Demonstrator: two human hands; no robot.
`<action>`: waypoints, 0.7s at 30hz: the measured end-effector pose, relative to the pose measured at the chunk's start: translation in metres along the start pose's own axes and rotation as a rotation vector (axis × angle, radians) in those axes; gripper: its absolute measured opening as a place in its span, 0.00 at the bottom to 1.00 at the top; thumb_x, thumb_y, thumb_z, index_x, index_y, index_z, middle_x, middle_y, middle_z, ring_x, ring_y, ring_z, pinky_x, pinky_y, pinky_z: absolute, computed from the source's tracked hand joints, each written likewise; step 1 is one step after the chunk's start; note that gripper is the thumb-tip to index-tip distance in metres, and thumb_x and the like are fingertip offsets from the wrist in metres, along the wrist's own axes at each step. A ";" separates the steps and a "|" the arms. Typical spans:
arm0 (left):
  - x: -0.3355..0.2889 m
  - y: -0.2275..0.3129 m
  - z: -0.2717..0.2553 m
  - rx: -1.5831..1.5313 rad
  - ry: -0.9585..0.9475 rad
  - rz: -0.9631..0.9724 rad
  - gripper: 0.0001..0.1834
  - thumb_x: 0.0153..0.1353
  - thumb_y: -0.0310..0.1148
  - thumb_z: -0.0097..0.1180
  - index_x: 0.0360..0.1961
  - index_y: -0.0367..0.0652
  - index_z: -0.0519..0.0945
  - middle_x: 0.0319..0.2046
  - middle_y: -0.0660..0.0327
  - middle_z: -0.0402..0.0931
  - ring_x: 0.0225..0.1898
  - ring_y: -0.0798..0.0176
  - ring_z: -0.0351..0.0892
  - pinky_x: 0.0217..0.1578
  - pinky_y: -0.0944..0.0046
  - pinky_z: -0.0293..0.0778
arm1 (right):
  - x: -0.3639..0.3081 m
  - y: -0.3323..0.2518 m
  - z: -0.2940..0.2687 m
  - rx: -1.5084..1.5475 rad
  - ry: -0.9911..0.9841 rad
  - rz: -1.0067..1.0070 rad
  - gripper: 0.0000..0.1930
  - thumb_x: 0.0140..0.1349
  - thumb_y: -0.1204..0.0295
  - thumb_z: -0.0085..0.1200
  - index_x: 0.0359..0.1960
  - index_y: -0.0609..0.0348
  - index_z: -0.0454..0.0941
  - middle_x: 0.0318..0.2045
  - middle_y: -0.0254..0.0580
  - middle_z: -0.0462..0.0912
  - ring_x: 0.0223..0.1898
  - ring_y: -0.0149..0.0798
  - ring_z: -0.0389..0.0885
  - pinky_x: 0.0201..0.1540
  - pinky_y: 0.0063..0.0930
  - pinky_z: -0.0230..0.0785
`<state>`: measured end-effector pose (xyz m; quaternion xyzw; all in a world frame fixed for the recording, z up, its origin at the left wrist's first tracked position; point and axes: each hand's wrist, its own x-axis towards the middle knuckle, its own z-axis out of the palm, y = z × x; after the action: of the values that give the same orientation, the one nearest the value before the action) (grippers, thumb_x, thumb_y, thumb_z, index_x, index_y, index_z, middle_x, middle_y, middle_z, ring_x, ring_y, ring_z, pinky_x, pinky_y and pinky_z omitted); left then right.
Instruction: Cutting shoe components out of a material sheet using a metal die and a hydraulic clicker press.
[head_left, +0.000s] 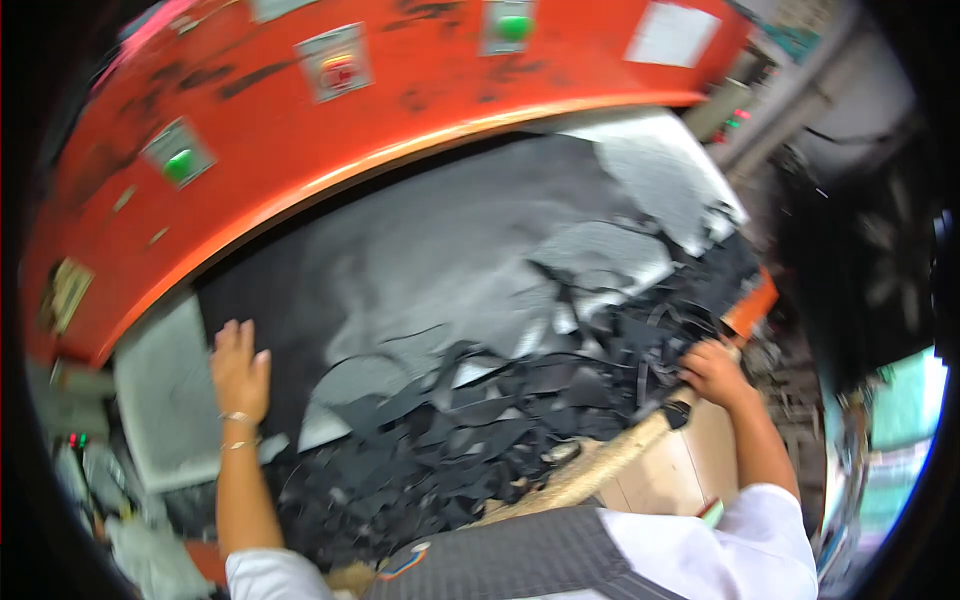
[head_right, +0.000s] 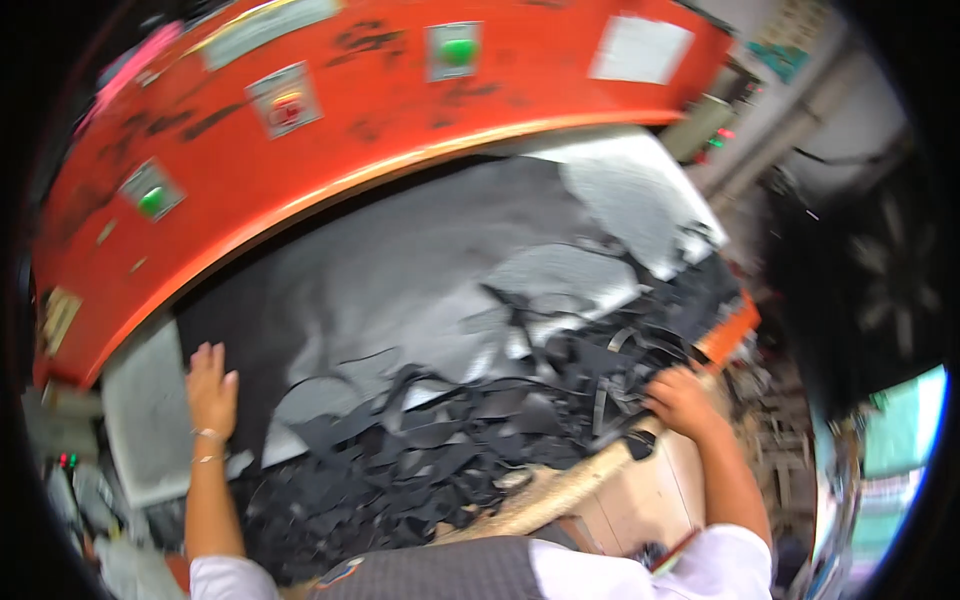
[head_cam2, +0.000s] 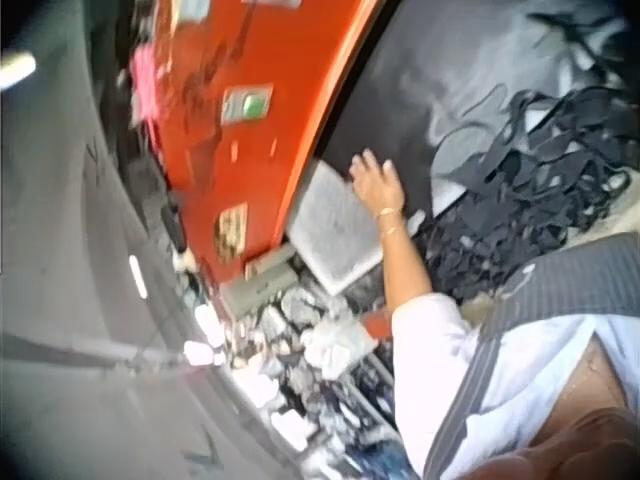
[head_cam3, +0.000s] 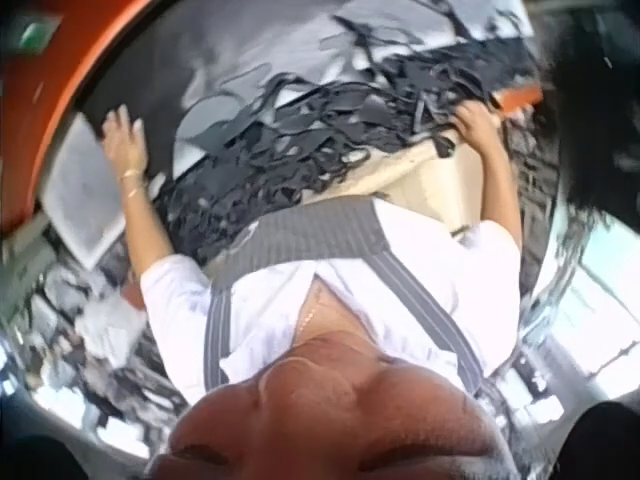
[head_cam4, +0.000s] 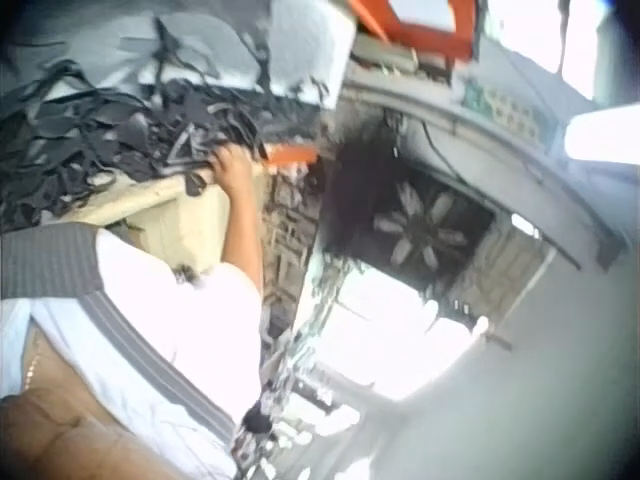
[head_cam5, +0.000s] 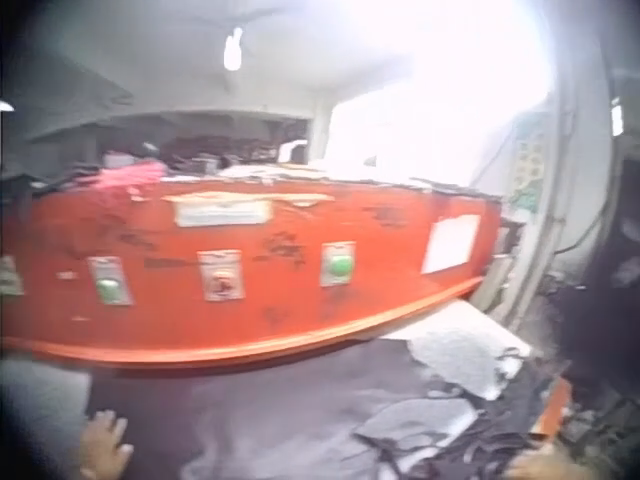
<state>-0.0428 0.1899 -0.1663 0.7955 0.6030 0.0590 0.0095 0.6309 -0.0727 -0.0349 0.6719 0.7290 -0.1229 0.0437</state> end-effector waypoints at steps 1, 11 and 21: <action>-0.013 0.000 -0.005 -0.008 -0.037 -0.031 0.31 0.67 0.45 0.47 0.70 0.51 0.61 0.71 0.52 0.54 0.72 0.44 0.50 0.68 0.41 0.47 | 0.003 0.000 -0.011 -0.025 -0.027 -0.020 0.10 0.50 0.67 0.65 0.31 0.55 0.79 0.32 0.41 0.77 0.38 0.47 0.75 0.42 0.41 0.66; -0.066 -0.002 -0.027 -0.089 -0.114 -0.303 0.31 0.69 0.47 0.42 0.71 0.51 0.60 0.72 0.53 0.52 0.74 0.48 0.47 0.70 0.45 0.41 | -0.027 -0.049 -0.204 0.489 -0.334 0.169 0.19 0.46 0.56 0.67 0.25 0.63 0.82 0.18 0.46 0.79 0.19 0.46 0.77 0.24 0.31 0.67; -0.076 -0.010 -0.022 -0.281 0.068 -0.199 0.25 0.66 0.43 0.47 0.62 0.46 0.73 0.67 0.53 0.63 0.70 0.46 0.56 0.69 0.45 0.49 | 0.104 -0.250 -0.154 -0.072 -0.401 -0.763 0.10 0.41 0.67 0.61 0.28 0.53 0.81 0.27 0.30 0.79 0.35 0.37 0.80 0.49 0.41 0.69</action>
<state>-0.0746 0.1184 -0.1519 0.7204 0.6644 0.1683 0.1063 0.3889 0.0479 0.1200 0.3149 0.9062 -0.2329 0.1594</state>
